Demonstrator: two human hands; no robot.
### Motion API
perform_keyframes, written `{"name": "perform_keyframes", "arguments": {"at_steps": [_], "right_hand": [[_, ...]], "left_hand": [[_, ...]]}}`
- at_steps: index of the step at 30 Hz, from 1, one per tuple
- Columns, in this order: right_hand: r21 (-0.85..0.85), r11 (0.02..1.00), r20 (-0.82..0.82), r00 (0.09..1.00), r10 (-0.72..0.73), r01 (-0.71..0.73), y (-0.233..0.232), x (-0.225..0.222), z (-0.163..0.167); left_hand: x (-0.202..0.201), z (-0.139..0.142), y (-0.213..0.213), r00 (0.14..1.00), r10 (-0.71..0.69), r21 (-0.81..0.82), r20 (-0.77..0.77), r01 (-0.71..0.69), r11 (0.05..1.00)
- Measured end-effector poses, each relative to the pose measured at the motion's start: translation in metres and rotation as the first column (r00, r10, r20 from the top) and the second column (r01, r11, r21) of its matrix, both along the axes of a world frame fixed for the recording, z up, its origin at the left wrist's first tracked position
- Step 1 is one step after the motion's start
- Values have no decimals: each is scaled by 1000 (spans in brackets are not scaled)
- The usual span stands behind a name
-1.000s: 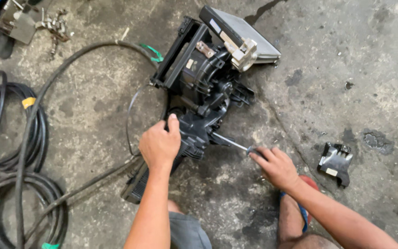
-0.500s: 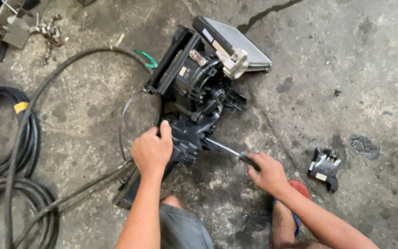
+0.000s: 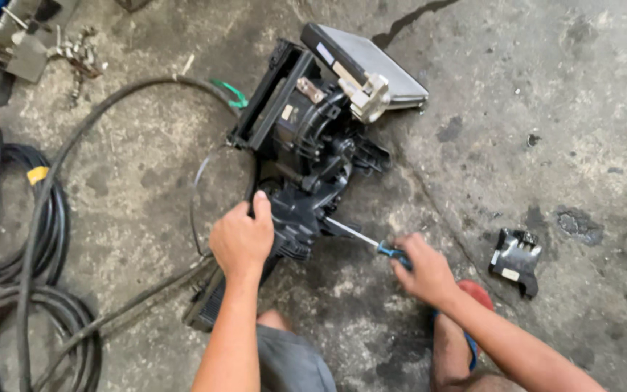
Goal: The person sits on the workshop floor and disassembles a car HVAC blower/evaporator assembly. They use a long bar and a screwdriver to loosen fasteners, remove small brackets, separate the plastic housing halves, and lift out the finned heat exchanger, setting parts on the floor beside the unit.
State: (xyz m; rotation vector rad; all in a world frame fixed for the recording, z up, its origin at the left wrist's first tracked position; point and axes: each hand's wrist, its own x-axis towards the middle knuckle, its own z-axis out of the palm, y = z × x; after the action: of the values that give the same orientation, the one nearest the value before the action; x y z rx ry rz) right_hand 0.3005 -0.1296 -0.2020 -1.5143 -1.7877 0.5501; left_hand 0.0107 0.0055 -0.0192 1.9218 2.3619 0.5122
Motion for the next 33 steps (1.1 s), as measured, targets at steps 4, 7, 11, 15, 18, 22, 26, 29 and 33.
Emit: {"name": "perform_keyframes", "arguments": {"at_steps": [4,7,11,15,18,22,26,29,33], "right_hand": [[108,979,179,972,151,-172,-8,-4,-1],[-232,973,-171,985,-34,-7,0,-4,-11],[-843,493,-521,549,-653,-214,32,-15,-26],[-809,471,-588,460,-665,-352,47,-35,-29],[-720,623,-643,630,-435,-305,44,-41,-26],[-496,866,-416,894,-170,-67,35,-48,-20],[-459,886,-188,969,-161,58,21,-53,-7],[-332,941,-158,980,-117,59,9,-45,3],[-265,964,-122,992,-36,3,-20,-21,11]], "left_hand": [[-2,-4,2,999,22,-32,30,-21,999],[-5,-9,3,1000,8,-46,-4,-9,999],[-1,-24,-2,1000,24,8,2,-24,1000],[-3,-37,0,998,68,99,-13,-66,993],[-14,-40,15,998,28,53,-64,-25,998],[-25,-40,28,1000,13,20,-28,-12,1000],[-25,-36,22,1000,-8,-34,-11,7,999],[-19,-28,9,999,-19,-105,37,23,994],[-15,-18,-16,995,13,-171,103,5,985]]}}
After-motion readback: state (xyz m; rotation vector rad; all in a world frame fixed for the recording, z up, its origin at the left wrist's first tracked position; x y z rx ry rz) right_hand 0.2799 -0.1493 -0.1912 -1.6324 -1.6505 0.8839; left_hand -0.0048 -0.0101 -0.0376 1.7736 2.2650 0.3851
